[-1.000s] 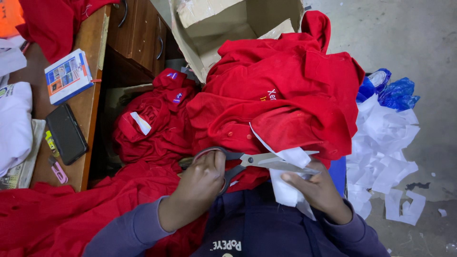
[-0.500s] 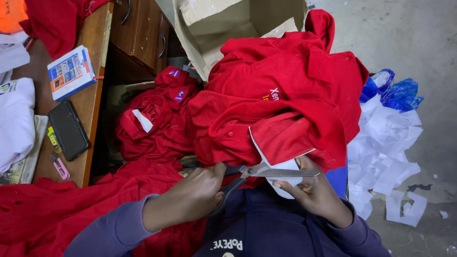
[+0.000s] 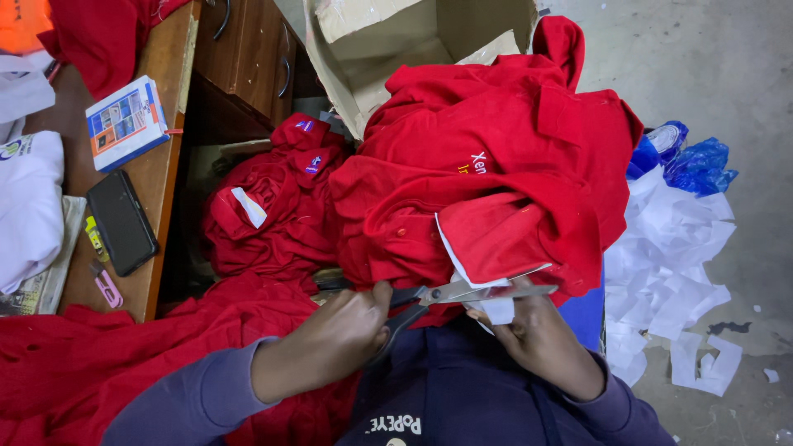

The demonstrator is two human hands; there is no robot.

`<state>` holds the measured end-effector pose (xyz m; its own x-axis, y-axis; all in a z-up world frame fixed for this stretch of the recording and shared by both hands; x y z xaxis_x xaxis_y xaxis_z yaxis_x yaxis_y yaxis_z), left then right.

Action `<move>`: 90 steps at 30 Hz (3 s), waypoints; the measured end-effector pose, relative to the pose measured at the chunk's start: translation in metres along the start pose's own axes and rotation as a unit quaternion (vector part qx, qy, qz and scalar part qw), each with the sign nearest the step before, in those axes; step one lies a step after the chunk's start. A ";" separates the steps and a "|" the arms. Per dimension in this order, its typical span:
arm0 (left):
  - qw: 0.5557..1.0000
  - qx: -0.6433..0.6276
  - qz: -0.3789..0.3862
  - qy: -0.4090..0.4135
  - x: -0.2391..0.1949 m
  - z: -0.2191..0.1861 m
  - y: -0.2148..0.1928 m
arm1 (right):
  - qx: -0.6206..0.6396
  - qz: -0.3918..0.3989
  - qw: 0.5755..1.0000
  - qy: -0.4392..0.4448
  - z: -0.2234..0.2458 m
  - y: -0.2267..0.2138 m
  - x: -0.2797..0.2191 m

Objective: The person uses scissors to cut a white paper template into smaller pieces. The person repeatedly cuts the paper and places the cut pieces on a pile of red shirts.

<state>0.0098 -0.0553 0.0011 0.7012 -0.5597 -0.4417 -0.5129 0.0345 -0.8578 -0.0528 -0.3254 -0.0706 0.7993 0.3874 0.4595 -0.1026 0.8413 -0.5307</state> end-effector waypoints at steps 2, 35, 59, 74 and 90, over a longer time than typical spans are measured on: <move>0.999 -0.018 0.030 -0.023 0.002 -0.007 -0.003 | 0.015 0.004 1.000 0.000 0.002 -0.001 0.002; 0.851 -0.310 -0.415 -0.091 0.048 0.029 -0.115 | -0.207 -0.342 0.780 0.482 -0.290 -0.105 -0.176; 0.809 0.074 -0.506 -0.290 0.155 0.321 0.135 | -0.066 -0.259 0.958 0.102 -0.119 -0.077 0.079; 0.740 0.024 -0.511 -0.437 0.226 0.481 0.261 | -0.054 -0.248 0.921 0.296 -0.152 -0.071 0.077; 0.744 -0.030 -0.455 -0.488 0.235 0.601 0.184 | -0.024 -0.297 0.899 0.320 -0.182 -0.073 0.028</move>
<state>0.3776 0.3169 -0.4180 0.7827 0.5401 0.3093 0.3932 -0.0437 -0.9184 0.0853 -0.4450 -0.1486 0.8832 -0.4346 0.1762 0.4687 0.8050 -0.3637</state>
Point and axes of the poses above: each hand's wrist, its own x-axis towards the middle knuckle, its own y-axis out of the palm, z = x × y, the point moved 3 cm from there along x, towards the middle knuckle, and after that the axes turned 11 degrees about -y, right-handed, at the moved point
